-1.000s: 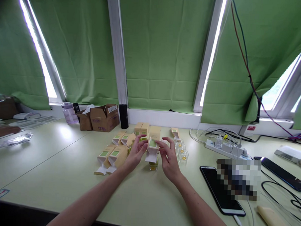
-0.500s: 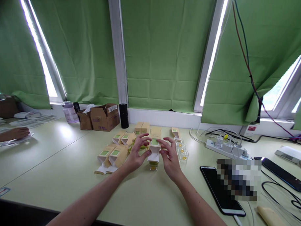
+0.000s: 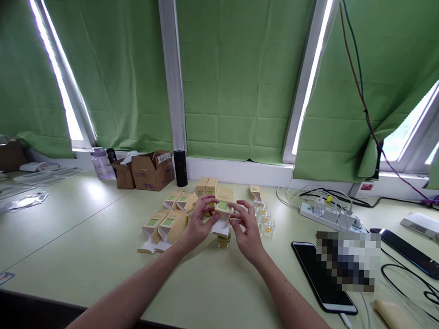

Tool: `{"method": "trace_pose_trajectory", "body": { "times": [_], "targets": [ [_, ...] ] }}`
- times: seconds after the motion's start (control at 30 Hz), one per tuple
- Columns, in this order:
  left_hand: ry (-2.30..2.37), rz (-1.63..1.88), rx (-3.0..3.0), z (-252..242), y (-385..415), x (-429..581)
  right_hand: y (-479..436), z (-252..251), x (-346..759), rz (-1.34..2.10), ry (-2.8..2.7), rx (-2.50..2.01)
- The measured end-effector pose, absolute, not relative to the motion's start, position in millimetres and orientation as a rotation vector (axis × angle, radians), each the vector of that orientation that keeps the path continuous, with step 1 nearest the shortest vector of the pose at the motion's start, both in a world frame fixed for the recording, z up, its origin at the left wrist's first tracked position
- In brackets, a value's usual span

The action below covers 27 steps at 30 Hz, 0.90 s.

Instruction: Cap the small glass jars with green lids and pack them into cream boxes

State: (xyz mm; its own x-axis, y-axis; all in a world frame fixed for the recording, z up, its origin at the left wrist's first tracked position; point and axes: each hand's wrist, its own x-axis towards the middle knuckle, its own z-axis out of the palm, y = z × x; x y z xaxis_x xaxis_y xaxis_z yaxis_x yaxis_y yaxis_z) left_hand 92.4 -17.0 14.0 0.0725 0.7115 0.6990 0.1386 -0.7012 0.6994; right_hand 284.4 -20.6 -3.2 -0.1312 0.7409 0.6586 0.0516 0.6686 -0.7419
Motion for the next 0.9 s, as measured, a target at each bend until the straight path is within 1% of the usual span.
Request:
{"method": "trace_pose_trajectory", "body": {
  "times": [0.57,0.9],
  "targets": [
    [0.818,1.689,1.917,11.2,-15.0,94.6,-22.1,-1.8,284.2,0.703,-1.578,-0.657],
    [0.827,1.697,1.937,8.4,-15.0,96.4,-21.6,-2.7,279.4,0.661,-1.521,-0.681]
  ]
}}
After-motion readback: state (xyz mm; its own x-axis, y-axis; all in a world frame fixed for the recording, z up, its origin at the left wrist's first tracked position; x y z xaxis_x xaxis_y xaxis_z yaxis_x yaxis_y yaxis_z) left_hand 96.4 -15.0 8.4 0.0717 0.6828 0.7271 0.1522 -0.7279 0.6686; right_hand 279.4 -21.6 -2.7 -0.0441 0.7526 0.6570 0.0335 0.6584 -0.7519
